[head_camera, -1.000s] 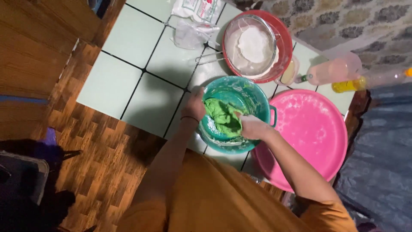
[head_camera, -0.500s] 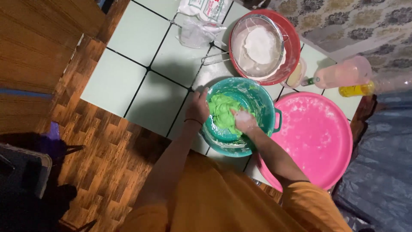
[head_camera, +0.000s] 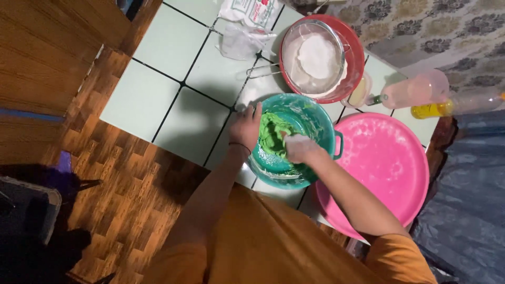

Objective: A person is kneading a green-colored dough in a light blue bowl on a tiled counter, occasionally adding liquid from a small container.

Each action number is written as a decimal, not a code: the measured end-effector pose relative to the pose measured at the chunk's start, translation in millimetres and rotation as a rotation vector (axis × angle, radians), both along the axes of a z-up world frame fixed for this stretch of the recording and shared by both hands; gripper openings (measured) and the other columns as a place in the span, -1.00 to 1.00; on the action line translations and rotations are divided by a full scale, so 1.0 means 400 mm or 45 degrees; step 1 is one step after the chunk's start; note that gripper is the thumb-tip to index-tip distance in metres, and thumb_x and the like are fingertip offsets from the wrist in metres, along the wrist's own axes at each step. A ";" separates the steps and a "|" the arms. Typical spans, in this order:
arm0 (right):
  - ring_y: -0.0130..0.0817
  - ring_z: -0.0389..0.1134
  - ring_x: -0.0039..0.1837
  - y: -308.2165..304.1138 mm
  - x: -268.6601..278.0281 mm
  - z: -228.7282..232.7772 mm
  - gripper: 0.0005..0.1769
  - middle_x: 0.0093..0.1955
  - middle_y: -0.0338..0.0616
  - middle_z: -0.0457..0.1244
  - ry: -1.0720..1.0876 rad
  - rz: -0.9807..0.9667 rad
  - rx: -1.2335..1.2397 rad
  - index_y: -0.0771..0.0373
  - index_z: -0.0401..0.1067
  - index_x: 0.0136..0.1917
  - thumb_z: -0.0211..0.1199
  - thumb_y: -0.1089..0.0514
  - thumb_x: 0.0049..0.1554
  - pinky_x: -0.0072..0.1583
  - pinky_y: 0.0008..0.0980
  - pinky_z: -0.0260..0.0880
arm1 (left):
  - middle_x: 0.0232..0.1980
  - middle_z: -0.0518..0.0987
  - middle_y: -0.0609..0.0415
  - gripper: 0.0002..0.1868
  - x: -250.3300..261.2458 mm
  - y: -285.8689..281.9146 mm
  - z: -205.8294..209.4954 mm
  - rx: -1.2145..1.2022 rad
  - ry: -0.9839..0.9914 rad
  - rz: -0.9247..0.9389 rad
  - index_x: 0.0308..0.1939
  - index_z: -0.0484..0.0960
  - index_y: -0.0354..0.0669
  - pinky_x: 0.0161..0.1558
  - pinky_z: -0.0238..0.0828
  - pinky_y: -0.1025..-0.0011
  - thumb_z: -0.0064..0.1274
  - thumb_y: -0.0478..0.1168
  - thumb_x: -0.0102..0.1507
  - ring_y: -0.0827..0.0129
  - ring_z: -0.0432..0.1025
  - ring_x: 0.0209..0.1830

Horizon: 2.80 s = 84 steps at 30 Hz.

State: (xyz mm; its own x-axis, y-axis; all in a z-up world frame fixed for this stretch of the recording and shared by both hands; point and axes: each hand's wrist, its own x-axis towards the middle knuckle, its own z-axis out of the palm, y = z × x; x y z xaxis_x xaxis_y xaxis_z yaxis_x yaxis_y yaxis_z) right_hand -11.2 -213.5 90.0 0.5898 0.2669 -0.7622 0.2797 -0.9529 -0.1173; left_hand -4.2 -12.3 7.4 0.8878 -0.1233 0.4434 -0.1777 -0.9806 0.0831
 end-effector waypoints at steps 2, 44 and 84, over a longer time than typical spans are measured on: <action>0.05 0.52 -0.02 0.030 -0.068 0.019 -0.69 -0.18 -0.08 0.37 -0.534 0.158 0.043 -0.03 0.49 0.03 0.02 -0.14 0.19 -0.09 0.08 0.56 | 0.01 0.47 0.02 -0.35 -0.008 -0.003 -0.011 0.020 -0.121 -0.003 0.41 0.43 0.08 -0.56 0.39 0.35 0.06 -0.24 0.20 0.24 0.42 -0.34; 0.31 0.47 -0.15 0.087 -0.179 0.127 -0.43 -0.28 0.12 0.34 -1.335 0.195 0.118 0.09 0.58 -0.15 0.49 -0.23 -0.39 -0.30 0.13 0.50 | 0.44 0.25 -0.26 0.02 -0.012 0.028 0.095 -0.449 0.909 -0.145 0.67 -0.26 0.16 -0.05 0.67 0.04 -0.02 -0.44 0.28 -0.14 0.56 0.04; 0.11 0.49 -0.01 -0.027 -0.126 -0.071 -0.45 -0.11 0.05 0.42 -0.539 -0.147 0.343 0.12 0.29 0.25 0.25 -0.03 0.01 0.03 0.10 0.55 | 0.20 0.44 0.03 -0.04 -0.147 0.106 0.023 -0.326 0.768 -0.013 0.65 -0.01 0.38 -0.33 0.63 0.12 -0.12 -0.38 0.20 0.05 0.63 -0.29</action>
State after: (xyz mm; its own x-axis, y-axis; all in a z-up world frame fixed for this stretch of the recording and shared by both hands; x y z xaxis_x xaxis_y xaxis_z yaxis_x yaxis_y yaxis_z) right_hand -61.7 -224.2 61.6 0.8690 0.3362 -0.3631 0.2509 -0.9318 -0.2624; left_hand -62.8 29.9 16.4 0.9893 -0.0894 -0.1154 -0.0359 -0.9151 0.4016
